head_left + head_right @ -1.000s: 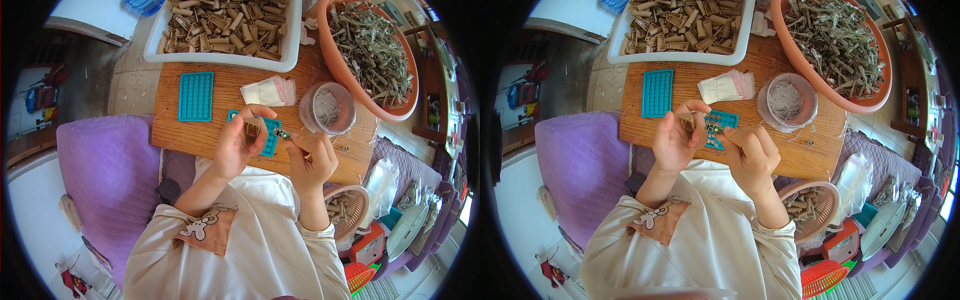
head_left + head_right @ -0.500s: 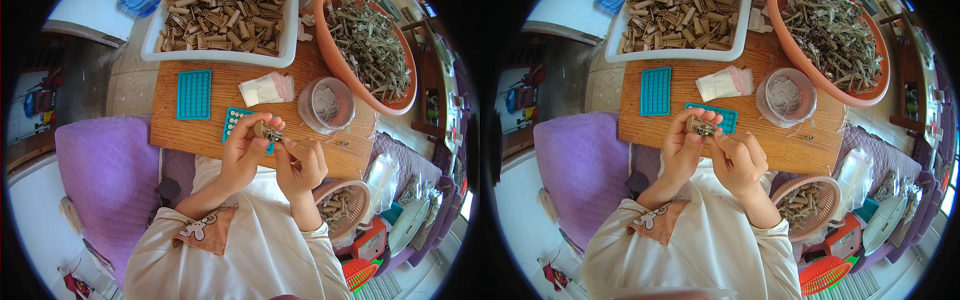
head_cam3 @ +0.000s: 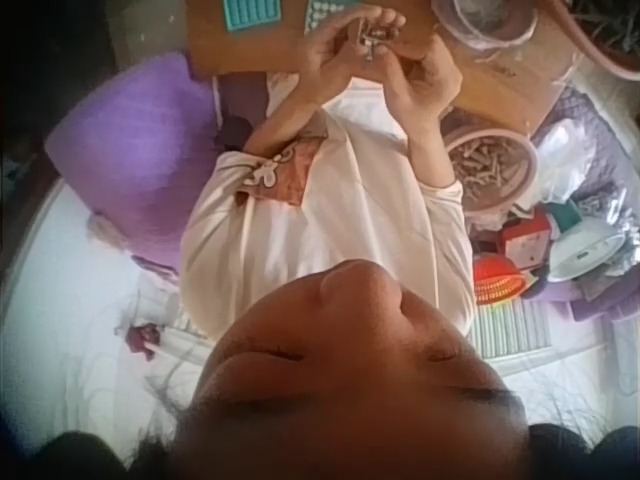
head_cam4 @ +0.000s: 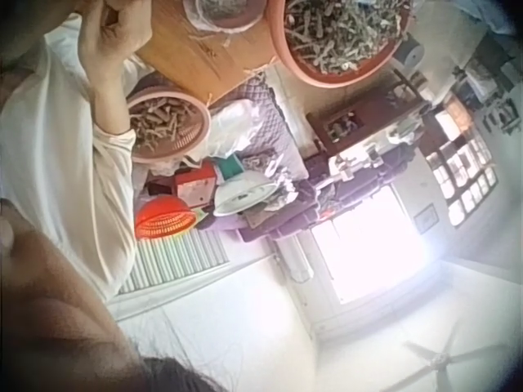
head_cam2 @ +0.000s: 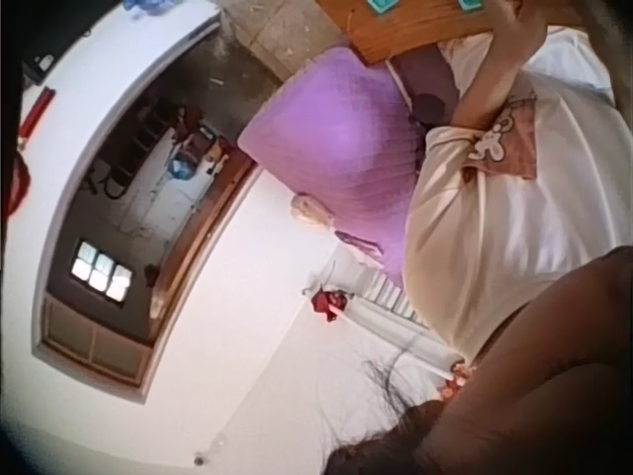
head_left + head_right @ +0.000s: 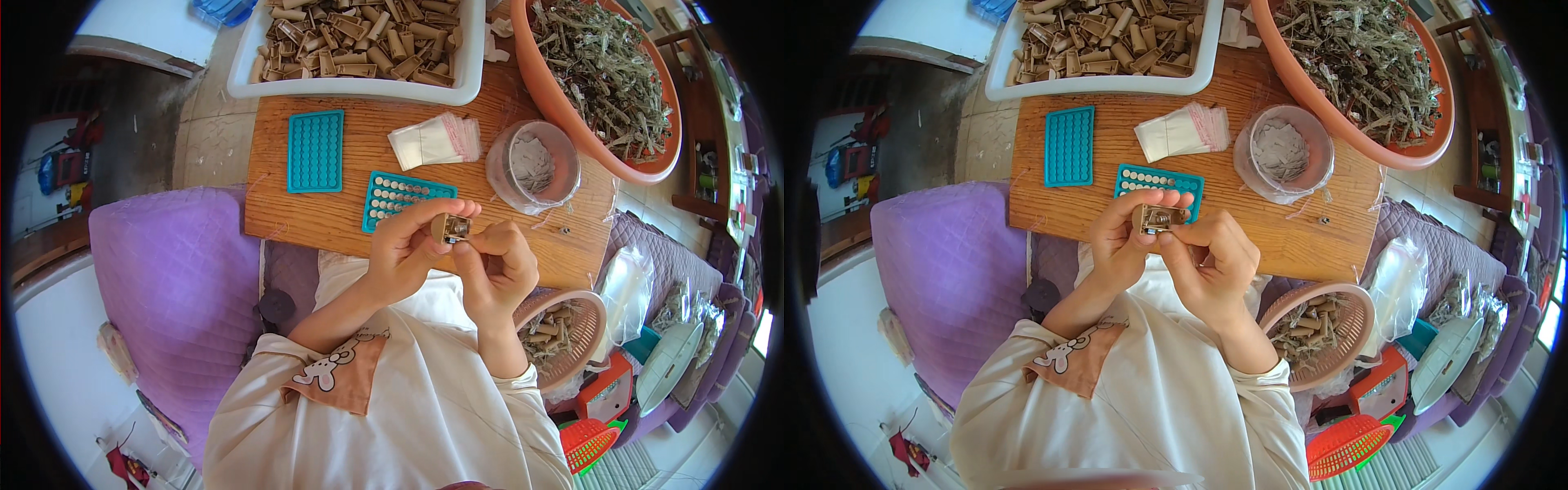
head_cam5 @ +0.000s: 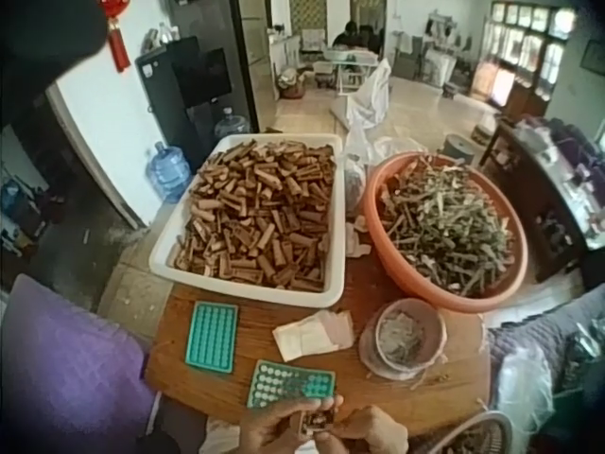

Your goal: The person assembles small capsules into paper tubes by hand.

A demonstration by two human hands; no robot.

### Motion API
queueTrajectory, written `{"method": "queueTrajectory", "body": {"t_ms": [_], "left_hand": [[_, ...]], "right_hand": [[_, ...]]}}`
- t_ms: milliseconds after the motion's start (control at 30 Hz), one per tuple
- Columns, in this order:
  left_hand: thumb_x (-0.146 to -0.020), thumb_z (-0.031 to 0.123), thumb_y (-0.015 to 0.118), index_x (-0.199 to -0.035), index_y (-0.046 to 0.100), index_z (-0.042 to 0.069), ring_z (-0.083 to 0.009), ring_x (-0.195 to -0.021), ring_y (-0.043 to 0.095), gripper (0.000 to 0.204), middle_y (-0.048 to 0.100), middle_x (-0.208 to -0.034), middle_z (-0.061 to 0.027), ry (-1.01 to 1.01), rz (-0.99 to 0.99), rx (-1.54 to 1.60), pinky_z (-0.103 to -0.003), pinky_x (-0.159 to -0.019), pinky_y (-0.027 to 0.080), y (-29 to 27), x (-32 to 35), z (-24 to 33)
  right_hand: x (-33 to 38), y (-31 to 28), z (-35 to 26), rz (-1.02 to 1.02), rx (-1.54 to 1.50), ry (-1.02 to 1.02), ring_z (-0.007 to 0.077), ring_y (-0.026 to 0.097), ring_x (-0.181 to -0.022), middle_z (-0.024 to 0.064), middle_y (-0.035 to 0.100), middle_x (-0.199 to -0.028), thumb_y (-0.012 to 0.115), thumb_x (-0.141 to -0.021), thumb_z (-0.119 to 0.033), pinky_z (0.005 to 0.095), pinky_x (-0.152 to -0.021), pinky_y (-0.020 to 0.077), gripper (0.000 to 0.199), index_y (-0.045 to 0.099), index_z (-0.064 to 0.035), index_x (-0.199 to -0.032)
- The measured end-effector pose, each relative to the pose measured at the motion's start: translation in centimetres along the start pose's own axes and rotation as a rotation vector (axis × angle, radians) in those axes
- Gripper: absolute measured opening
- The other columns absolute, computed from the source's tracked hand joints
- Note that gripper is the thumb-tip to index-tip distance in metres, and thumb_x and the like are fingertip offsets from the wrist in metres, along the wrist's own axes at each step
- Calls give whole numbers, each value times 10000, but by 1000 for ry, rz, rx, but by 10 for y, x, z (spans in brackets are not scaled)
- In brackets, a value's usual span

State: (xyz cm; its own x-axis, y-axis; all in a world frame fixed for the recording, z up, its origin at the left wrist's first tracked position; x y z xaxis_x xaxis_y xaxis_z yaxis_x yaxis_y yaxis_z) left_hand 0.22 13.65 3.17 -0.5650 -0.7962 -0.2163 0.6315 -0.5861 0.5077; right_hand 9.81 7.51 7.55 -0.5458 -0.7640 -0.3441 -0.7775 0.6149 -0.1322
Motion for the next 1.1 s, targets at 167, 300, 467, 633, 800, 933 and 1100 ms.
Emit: {"method": "queueTrajectory", "body": {"t_ms": [167, 300, 467, 633, 800, 933, 1100], "left_hand": [[-838, 84, 536, -1182, 435, -28, -191, -1049, 512, 376, 533, -1117, -144, -101, -22, -7, -292, -883, 423, 3, 0, -7], [-836, 123, 552, -1200, 418, -28, -182, -1046, 511, 416, 534, -1116, -135, -167, -32, -54, -283, -874, 431, 5, 1, -9], [-817, 194, 581, -1221, 391, -15, -203, -1000, 543, 493, 534, -1113, -136, -423, 96, 298, -294, -851, 456, -5, 3, -32], [-802, 209, 597, -1231, 378, -7, -216, -989, 551, 527, 528, -1124, -138, -464, 104, 310, -298, -851, 457, -6, 4, -35], [-801, 211, 597, -1242, 366, 4, -216, -1029, 526, 540, 517, -1140, -140, -486, 74, 225, -297, -857, 455, -4, 3, -32], [-822, 217, 570, -1247, 358, 4, -210, -1060, 503, 520, 501, -1163, -137, -513, 72, 294, -302, -871, 445, 1, 7, -27], [-834, 224, 555, -1244, 351, -7, -203, -1052, 508, 513, 493, -1173, -136, -519, 84, 391, -304, -877, 443, 2, 6, -18]], "right_hand": [[-1, 3, 5, -98, 80, 57, 90, 397, -442, 30, 481, -585, 663, -646, 39, 215, -386, 293, 128, 557, -22, -686], [1, 15, -2, -194, 254, 4, 65, 408, -480, 18, 493, -624, 659, -652, 55, 203, -417, 314, 146, 526, -1, -667], [7, 7, 5, -119, 127, 88, 79, 492, -532, 56, 559, -683, 663, -677, 33, 178, -449, 371, 235, 540, -12, -872], [3, 10, -5, -202, 287, 45, 81, 482, -520, 53, 546, -668, 646, -696, 30, 192, -450, 378, 255, 580, -14, -939], [0, 10, -5, -218, 314, 69, 149, 469, -462, 65, 503, -623, 627, -718, 5, 265, -407, 389, 252, 593, -31, -965], [-1, 10, -1, -262, 262, 87, 144, 484, -478, 67, 513, -646, 618, -722, 17, 257, -421, 404, 239, 590, -25, -955], [6, 1, 9, -170, 76, 159, 135, 529, -541, 78, 541, -685, 608, -724, 48, 240, -471, 444, 237, 566, -4, -951]]}}
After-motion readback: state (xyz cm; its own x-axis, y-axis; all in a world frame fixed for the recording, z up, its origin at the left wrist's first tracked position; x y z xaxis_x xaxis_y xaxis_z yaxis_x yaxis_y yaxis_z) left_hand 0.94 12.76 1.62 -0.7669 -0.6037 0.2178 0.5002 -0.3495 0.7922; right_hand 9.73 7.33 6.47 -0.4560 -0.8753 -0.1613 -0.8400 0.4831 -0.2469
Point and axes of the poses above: each hand's wrist, its own x-axis away from the middle knuckle, its own y-axis out of the palm, z = x × y, the point moved 10 cm from there along -x, towards the middle knuckle
